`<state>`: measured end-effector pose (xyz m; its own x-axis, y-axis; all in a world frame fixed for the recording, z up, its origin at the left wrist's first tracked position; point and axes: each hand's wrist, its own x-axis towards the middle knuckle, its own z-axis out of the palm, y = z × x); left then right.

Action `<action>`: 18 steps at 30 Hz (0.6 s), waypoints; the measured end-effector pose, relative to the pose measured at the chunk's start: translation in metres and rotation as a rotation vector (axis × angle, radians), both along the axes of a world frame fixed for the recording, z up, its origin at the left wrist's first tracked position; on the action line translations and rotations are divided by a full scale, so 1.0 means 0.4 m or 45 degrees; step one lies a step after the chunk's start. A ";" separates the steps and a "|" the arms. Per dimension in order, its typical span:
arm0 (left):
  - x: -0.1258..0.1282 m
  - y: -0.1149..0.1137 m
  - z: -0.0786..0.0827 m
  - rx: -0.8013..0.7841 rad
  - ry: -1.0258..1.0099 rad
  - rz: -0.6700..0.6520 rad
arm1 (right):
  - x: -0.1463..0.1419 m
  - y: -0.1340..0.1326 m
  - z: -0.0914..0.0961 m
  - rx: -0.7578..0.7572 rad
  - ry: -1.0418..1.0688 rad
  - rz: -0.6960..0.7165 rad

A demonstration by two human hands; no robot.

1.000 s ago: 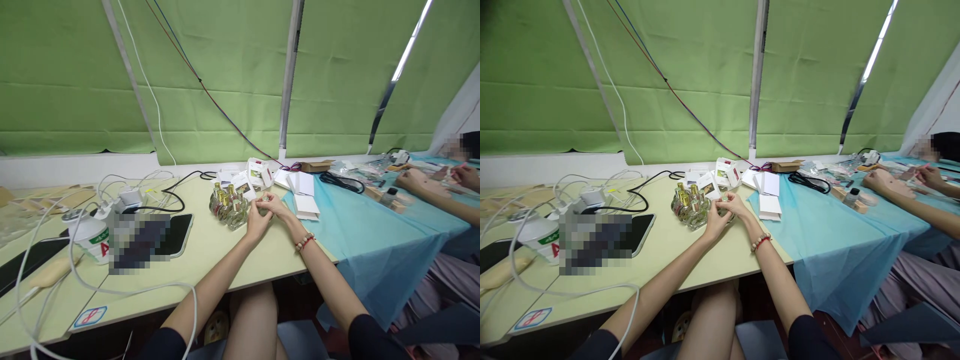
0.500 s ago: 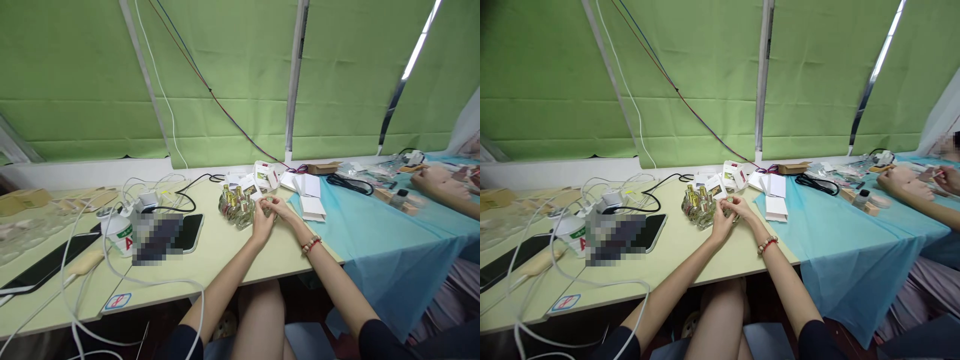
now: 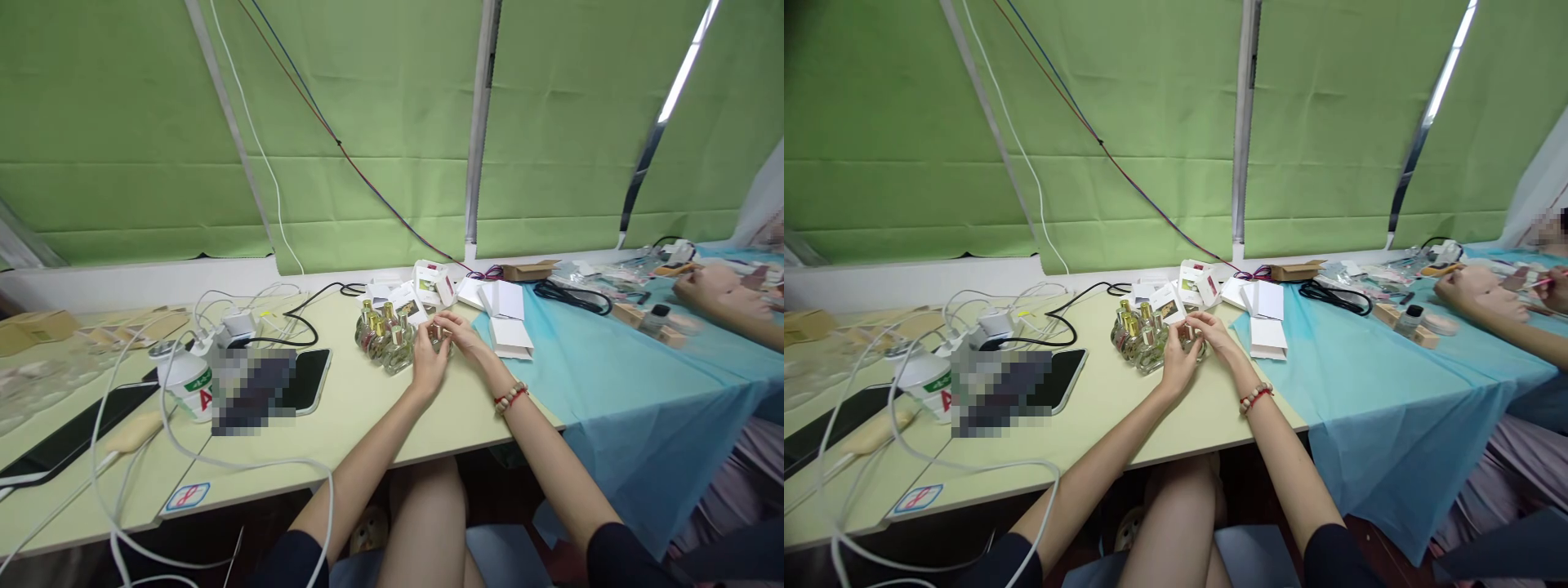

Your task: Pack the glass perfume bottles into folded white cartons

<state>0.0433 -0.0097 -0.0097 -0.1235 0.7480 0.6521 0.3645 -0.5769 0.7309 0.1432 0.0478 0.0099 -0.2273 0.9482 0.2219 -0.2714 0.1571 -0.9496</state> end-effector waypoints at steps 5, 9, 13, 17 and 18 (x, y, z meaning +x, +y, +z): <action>-0.003 0.008 -0.008 -0.013 0.076 0.042 | 0.009 -0.002 0.003 0.050 -0.069 -0.002; -0.007 0.016 -0.021 0.020 0.141 0.063 | 0.021 0.000 -0.012 0.131 -0.192 -0.001; -0.010 0.021 -0.032 -0.008 0.156 0.066 | 0.020 0.005 -0.029 0.216 -0.275 -0.053; -0.006 -0.002 -0.030 0.097 0.303 0.116 | 0.003 0.004 -0.030 0.271 -0.278 -0.087; -0.004 -0.015 -0.029 0.166 0.382 0.103 | -0.002 0.001 -0.029 0.284 -0.284 -0.089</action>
